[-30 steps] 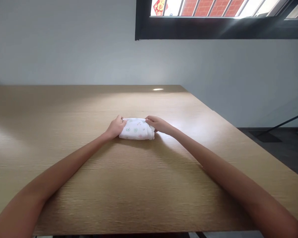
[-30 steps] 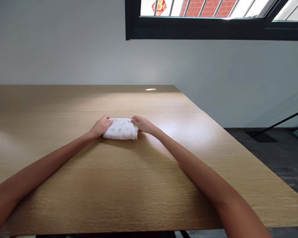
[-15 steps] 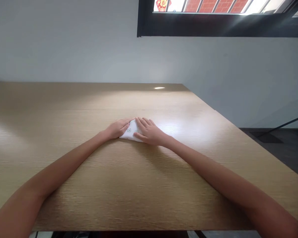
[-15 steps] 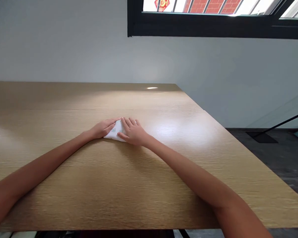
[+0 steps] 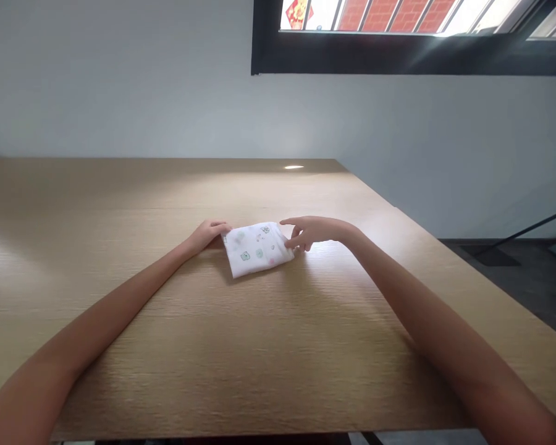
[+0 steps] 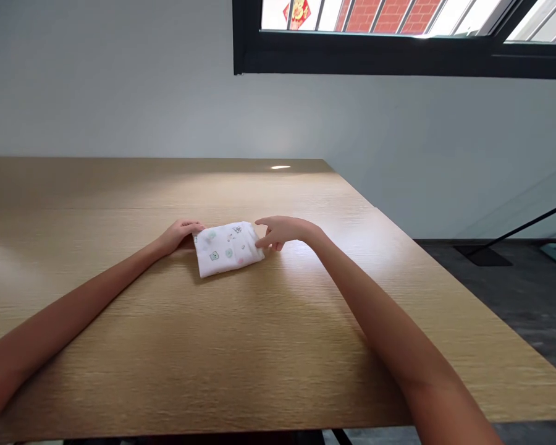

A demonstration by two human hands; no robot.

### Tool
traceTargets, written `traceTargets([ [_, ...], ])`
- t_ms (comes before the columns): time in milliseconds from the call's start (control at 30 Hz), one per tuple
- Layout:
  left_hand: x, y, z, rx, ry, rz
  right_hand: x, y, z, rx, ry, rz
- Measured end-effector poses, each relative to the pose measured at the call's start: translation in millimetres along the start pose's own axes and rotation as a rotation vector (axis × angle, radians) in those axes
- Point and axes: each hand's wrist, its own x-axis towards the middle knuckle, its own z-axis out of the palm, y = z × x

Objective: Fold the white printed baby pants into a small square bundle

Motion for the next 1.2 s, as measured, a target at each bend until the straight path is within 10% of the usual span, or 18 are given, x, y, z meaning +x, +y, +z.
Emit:
traceTargets([
  [467, -18.9, 43.0, -10.1, 0.035, -0.902, -0.426, 5.7, -31.2, 25.9, 0.344, 0.050, -0.233],
  [667, -12.3, 34.8, -15.8, 0.203, -0.615, -0.367, -2.2, -33.9, 24.7, 0.095, 0.038, -0.058],
  [900, -5.2, 26.5, -0.8, 0.441, -0.319, 0.083, -18.6, -55.4, 38.7, 0.119, -0.181, 0.052],
  [1200, -29.6, 44.8, 63.8, -0.139, -0.208, 0.064, -31.8, -68.6, 42.6, -0.128, -0.170, 0.053],
])
